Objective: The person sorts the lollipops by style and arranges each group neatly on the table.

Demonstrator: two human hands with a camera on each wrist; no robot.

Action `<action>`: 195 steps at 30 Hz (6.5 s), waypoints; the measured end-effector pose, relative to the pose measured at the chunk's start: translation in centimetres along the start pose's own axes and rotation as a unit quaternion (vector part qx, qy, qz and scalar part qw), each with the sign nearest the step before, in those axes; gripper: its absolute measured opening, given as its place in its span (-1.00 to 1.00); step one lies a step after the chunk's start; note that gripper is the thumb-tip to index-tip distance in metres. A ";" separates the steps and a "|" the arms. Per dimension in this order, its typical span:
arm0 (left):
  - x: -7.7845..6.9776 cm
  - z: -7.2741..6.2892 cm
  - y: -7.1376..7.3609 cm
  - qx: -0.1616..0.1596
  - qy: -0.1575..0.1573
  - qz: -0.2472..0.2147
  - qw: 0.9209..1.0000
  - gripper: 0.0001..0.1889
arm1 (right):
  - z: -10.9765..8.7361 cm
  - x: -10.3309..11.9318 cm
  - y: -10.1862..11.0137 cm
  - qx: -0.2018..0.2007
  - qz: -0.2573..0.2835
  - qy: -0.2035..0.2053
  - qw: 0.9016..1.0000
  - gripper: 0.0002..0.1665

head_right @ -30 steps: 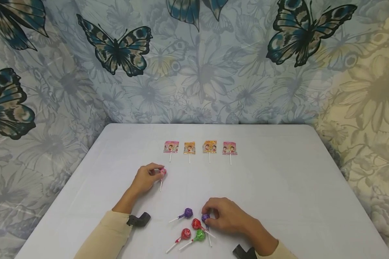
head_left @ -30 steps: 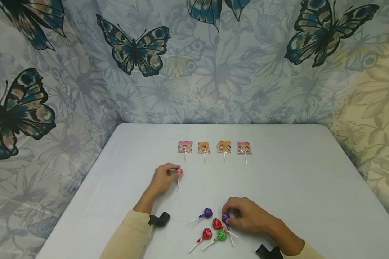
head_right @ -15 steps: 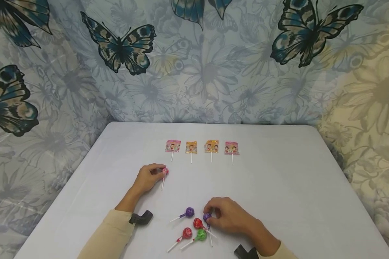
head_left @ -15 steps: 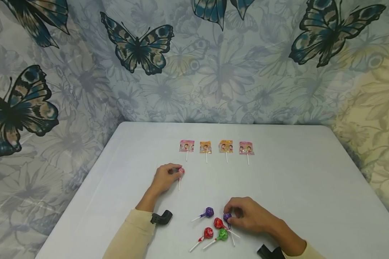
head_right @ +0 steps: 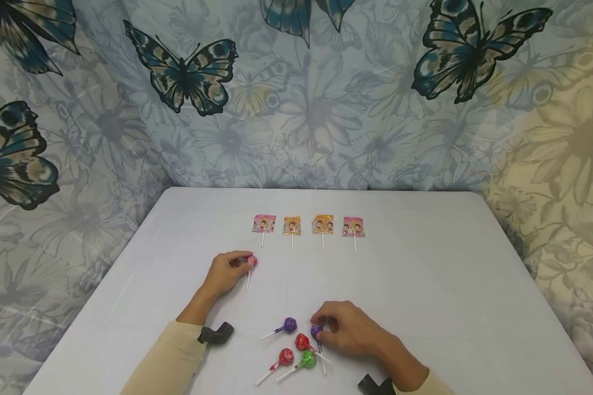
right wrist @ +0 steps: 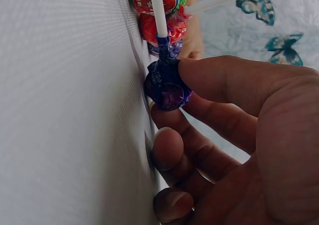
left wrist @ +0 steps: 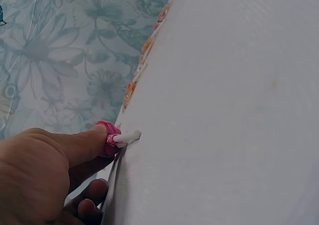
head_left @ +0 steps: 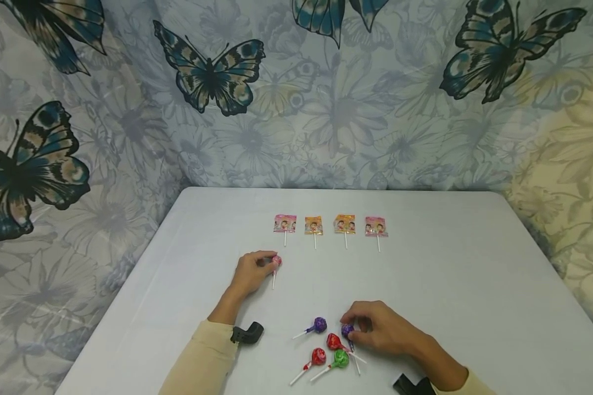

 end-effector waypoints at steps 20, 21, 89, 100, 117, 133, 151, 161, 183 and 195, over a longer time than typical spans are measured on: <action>-0.4 0.3 -0.2 -0.009 -0.018 -0.015 1.000 -0.74 | 0.0 0.0 0.3 -0.019 0.023 0.025 0.999 -0.80; -0.4 0.3 -0.2 -0.009 -0.016 -0.015 1.000 -0.73 | -0.1 0.0 0.4 -0.023 0.024 0.030 0.999 -0.80; 0.2 -0.3 0.0 -0.021 0.012 -0.014 1.000 -0.75 | 13.7 2.2 0.8 -0.141 -0.034 0.064 0.987 -0.79; 0.0 -0.2 -0.1 -0.017 0.008 -0.010 1.000 -0.74 | 15.3 0.8 -0.7 -0.115 -0.056 0.027 0.991 -0.78; 0.0 0.1 -0.1 -0.014 0.001 -0.005 1.000 -0.74 | 16.9 -1.0 -1.6 -0.086 -0.084 -0.033 0.992 -0.76; 0.1 -0.1 -0.3 -0.014 -0.004 -0.008 1.000 -0.75 | 16.6 -1.0 -1.9 -0.078 -0.086 -0.039 0.992 -0.74; 0.0 0.0 -0.3 -0.014 -0.009 -0.012 1.000 -0.75 | 16.6 -0.8 -1.8 -0.075 -0.098 -0.040 0.992 -0.70; 0.3 -0.2 -0.3 -0.011 -0.001 -0.008 1.000 -0.75 | 16.6 -1.1 -2.2 -0.074 -0.091 -0.032 0.993 -0.73; 0.2 0.0 -0.4 -0.013 0.000 -0.008 1.000 -0.75 | 16.6 -1.0 -1.7 -0.072 -0.085 -0.050 0.993 -0.67; 0.2 -0.1 -0.3 -0.013 0.001 -0.007 1.000 -0.75 | 16.7 -1.1 -1.7 -0.063 -0.093 -0.051 0.992 -0.72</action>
Point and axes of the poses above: each hand's wrist, its own z-axis towards the middle knuckle, its own y-axis out of the back of the hand, x = y × z, the point moved 5 cm from there along z, towards the middle knuckle, and after that the axes turned 9 degrees about -x, right-handed, at the moved point
